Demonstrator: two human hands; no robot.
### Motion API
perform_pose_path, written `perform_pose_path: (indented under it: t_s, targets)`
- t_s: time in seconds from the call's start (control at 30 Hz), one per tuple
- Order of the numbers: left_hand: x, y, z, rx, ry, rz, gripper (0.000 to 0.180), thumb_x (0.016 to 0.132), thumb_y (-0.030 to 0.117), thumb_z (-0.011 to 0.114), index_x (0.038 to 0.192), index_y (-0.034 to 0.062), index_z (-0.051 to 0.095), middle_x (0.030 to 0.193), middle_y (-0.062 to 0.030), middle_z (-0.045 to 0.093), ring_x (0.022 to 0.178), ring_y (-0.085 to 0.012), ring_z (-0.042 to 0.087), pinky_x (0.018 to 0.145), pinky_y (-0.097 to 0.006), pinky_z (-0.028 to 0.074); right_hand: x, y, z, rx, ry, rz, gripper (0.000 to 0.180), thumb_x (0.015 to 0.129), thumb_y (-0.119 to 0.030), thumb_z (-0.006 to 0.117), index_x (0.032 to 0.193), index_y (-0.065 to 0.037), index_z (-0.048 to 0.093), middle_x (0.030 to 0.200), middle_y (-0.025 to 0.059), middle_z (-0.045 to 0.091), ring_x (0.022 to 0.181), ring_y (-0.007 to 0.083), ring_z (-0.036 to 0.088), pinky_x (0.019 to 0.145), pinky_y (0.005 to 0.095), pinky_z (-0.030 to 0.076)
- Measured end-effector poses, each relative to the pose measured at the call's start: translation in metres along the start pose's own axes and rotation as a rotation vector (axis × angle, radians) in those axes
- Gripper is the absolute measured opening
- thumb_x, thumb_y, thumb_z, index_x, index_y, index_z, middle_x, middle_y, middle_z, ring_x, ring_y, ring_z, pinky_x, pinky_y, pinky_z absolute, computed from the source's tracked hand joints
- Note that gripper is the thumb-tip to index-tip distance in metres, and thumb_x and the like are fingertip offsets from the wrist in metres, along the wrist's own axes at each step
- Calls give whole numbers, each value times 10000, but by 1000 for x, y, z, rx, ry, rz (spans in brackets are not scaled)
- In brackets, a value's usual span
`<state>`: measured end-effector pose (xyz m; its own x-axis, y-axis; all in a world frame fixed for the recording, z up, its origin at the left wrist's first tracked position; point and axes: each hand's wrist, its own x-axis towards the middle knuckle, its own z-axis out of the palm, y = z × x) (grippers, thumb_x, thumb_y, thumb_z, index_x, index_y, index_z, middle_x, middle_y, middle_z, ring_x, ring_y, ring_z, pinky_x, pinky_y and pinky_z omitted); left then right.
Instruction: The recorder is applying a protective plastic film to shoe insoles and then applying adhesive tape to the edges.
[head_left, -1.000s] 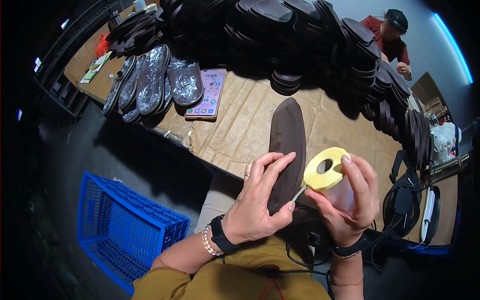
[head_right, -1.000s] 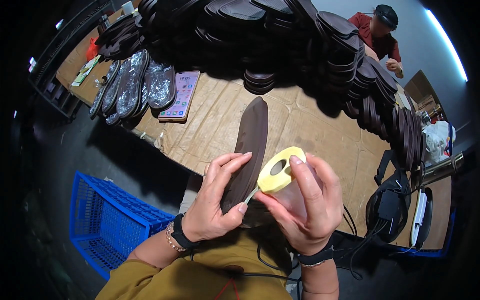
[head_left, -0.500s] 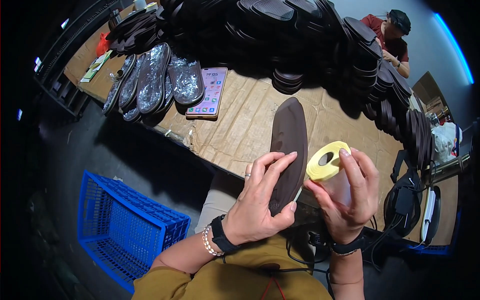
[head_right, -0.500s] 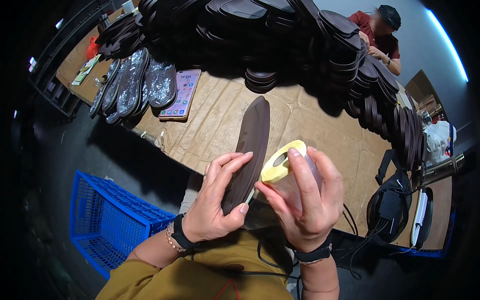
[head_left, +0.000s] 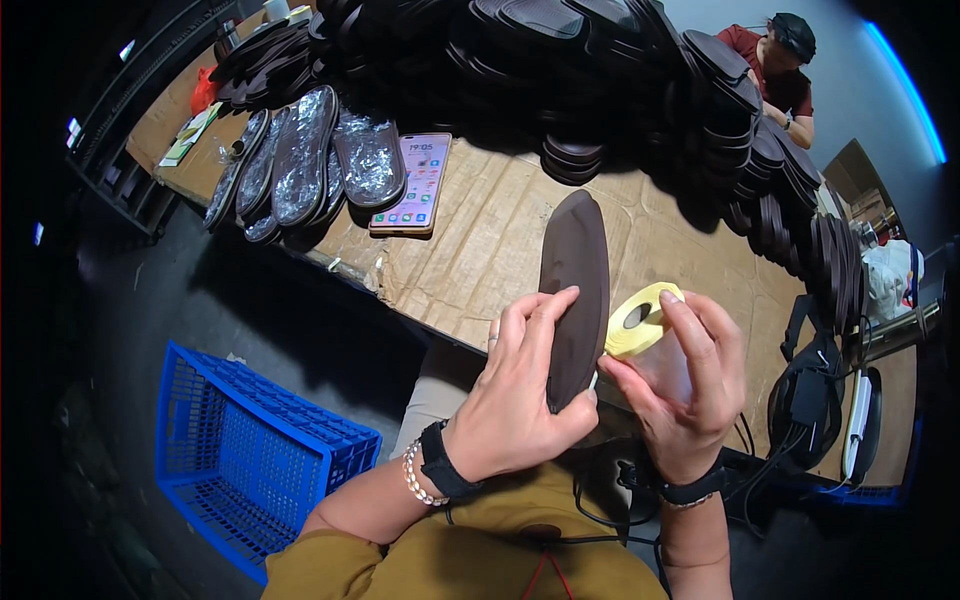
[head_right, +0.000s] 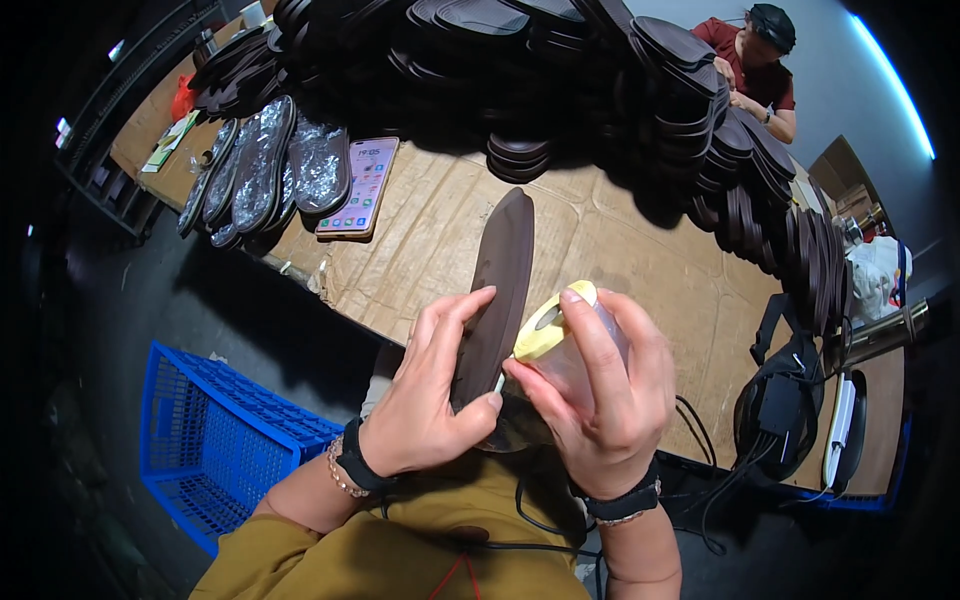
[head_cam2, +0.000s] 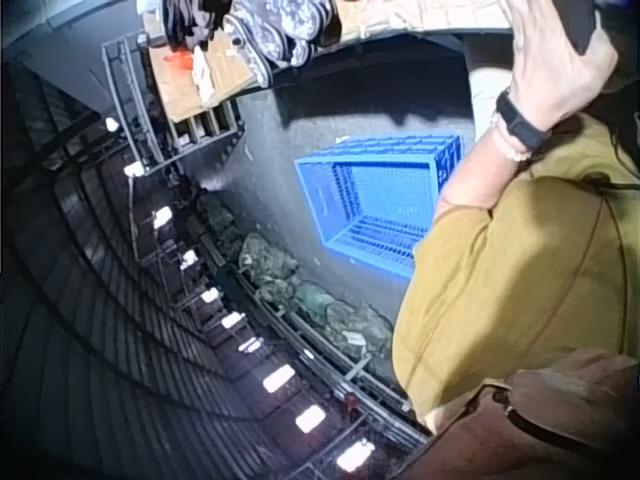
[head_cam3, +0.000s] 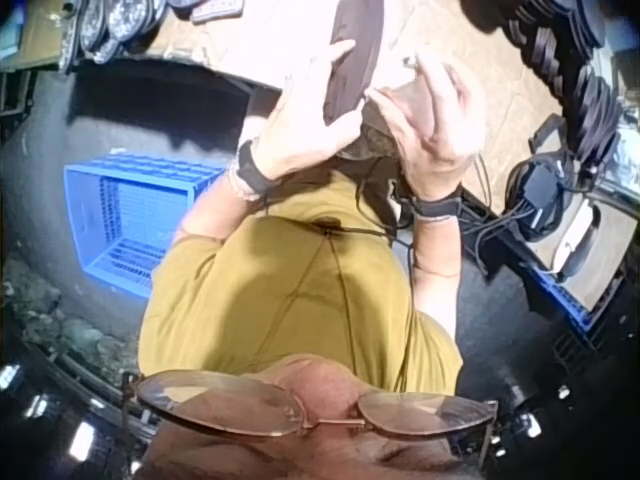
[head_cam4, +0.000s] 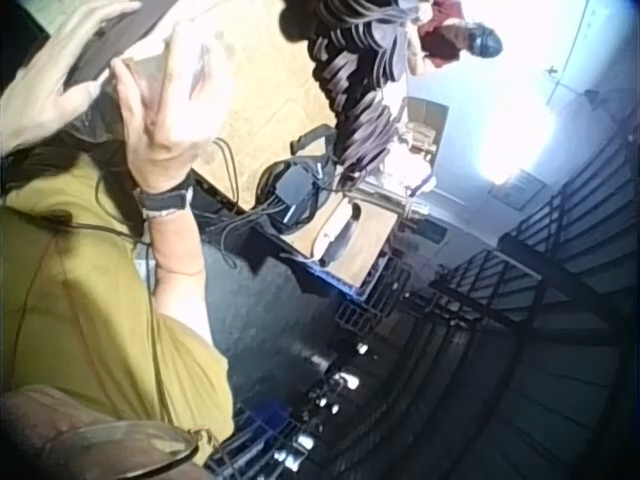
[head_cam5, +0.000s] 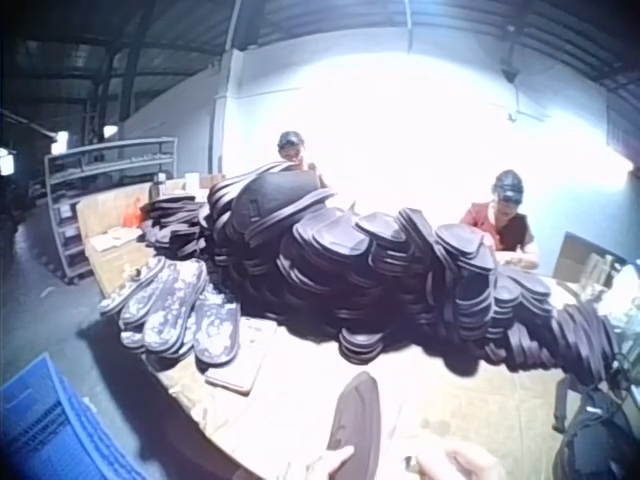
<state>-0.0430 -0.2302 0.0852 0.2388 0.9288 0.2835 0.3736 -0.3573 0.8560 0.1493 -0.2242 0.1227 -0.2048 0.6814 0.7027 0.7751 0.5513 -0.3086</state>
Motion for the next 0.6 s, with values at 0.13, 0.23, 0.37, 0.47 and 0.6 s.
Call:
perform_pose_path:
  t_s: [0.13, 0.23, 0.37, 0.47, 0.6]
  targets:
    - [5, 2, -3, 119, -55, -59, 813, 831, 230, 656, 1534, -38, 347, 1398, -280, 433, 1332, -435, 445, 1177, -484, 333, 0, 0, 1, 8, -6, 3, 673, 682, -280, 952, 1272, -59, 715, 1196, 181, 668, 1025, 354, 672, 851, 428, 559]
    - [6, 8, -7, 108, -90, -92, 787, 856, 216, 632, 1529, -64, 336, 1406, -291, 425, 1341, -447, 438, 1184, -485, 324, -1, 2, 4, 20, 7, -7, 673, 681, -279, 952, 1270, -56, 715, 1188, 185, 669, 1010, 354, 675, 837, 428, 562]
    - [-9, 16, -11, 132, -131, 6, 763, 927, 271, 574, 1504, -142, 294, 1422, -354, 398, 1328, -491, 430, 1153, -536, 341, -3, -9, -7, 77, -22, 3, 656, 697, -281, 942, 1267, -47, 718, 1183, 197, 665, 995, 360, 678, 818, 423, 565]
    - [-20, 10, -8, 6, -263, -92, 776, 964, 275, 524, 1551, -133, 223, 1474, -340, 379, 1377, -503, 418, 1158, -560, 330, -6, -18, -7, 23, -66, -63, 649, 702, -296, 945, 1260, -49, 725, 1184, 200, 662, 998, 354, 677, 814, 412, 570]
    - [-16, 11, -9, 17, -255, -131, 839, 966, 285, 520, 1603, -108, 139, 1561, -342, 308, 1428, -514, 370, 1197, -554, 294, -8, -12, -4, 55, -69, -36, 654, 702, -306, 947, 1260, -48, 723, 1196, 203, 660, 995, 349, 680, 813, 411, 571]
